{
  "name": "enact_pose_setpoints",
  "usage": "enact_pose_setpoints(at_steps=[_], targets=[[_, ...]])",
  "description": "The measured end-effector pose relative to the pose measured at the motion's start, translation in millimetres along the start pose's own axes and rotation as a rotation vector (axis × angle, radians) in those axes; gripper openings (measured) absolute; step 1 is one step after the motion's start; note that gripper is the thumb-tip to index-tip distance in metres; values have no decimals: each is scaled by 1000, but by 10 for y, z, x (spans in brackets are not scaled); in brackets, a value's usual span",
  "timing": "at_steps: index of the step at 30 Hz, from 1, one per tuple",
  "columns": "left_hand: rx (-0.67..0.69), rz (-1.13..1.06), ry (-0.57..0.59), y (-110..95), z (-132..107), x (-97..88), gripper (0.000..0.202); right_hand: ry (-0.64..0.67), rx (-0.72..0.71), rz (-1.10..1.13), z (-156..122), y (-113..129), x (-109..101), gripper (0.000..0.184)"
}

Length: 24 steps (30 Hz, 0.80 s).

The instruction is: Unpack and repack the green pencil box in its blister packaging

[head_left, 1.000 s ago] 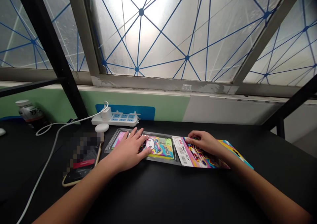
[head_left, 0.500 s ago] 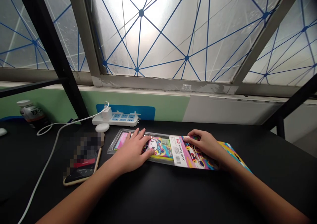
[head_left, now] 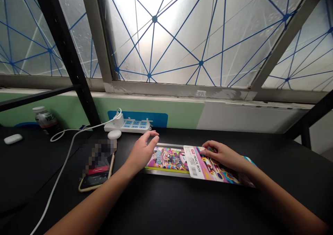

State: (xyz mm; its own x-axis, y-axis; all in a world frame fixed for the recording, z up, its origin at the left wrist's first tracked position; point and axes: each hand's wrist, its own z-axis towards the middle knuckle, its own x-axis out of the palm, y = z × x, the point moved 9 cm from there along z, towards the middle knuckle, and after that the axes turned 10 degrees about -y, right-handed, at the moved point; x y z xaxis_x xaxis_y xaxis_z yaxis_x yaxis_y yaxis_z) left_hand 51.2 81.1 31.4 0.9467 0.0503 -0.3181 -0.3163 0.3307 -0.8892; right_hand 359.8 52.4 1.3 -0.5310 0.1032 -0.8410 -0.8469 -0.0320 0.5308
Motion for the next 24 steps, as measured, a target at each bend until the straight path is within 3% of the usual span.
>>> enact_pose_setpoints(at_steps=[4,7,10,14,18,21,24], targets=[[-21,-59,-57,93,11,2,32,38,-28,9,6,-59,-30,55],[-21,-113,-68,56,-8,-7,33,32,-72,-5,43,89,3,62],[-45,-152,-86,29,-12,-42,36,57,-139,-69,116,462,148,58],[-71,-174,-98,40,1,-71,40,102,-287,-176,247,1199,523,42],[5,-47,-40,29,25,-51,34,102,-375,-207,348,1754,880,27],[78,160,43,39,13,0,38,38,-406,-229,351,1848,880,29],[197,414,119,12,-47,72,45,-5,-398,-236,288,1611,673,40]])
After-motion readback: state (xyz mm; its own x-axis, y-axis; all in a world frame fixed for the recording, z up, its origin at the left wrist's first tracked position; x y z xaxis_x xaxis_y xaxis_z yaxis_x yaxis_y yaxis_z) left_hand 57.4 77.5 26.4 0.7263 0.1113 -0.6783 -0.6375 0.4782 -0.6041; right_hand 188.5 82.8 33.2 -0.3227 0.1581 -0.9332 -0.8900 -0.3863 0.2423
